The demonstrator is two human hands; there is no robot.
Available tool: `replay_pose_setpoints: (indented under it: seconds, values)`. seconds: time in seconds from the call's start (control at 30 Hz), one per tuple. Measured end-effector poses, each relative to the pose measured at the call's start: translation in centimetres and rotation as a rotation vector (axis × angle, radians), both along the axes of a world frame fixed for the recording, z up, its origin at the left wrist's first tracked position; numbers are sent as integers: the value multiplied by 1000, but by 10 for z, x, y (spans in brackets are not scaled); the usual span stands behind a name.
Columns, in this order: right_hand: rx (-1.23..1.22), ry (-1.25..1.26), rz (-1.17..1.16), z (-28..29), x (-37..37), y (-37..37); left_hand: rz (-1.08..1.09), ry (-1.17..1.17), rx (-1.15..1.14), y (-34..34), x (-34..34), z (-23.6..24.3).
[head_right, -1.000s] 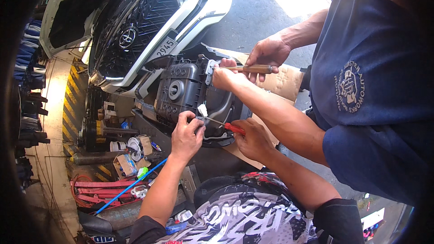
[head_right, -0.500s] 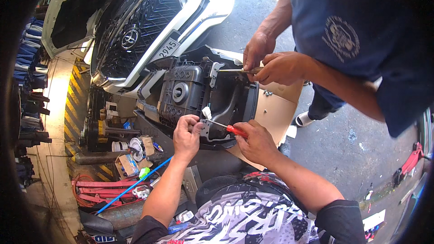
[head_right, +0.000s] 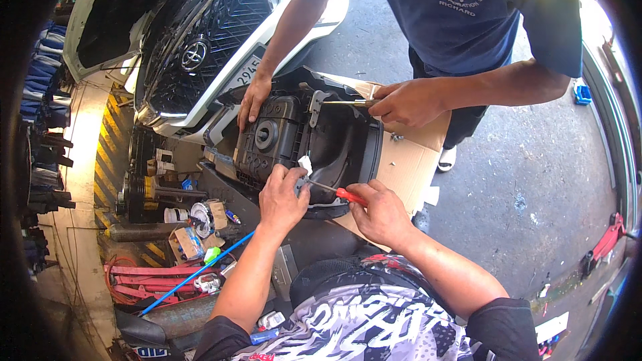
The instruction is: Using screwdrivers to disassemble and repair a black plastic automotive housing part.
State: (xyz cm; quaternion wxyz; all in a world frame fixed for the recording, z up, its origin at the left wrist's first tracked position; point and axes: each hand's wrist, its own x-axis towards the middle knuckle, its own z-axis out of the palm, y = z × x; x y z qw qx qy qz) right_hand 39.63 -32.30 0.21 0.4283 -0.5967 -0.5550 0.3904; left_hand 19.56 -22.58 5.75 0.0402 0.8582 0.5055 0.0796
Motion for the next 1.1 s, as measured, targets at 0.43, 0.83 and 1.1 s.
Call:
replay_pose_setpoints:
  seconds: [0.43, 0.83, 1.1]
  values:
    - [31, -47, 39, 3, 7, 9, -87, -17, 88, 5, -1, -9]
    - [-209, 280, 312, -25, 30, 42, -99, 65, 127, 6, 4, -15]
    - [-192, 677, 31, -11, 31, 40, -76, 37, 90, 4, 0, -18]
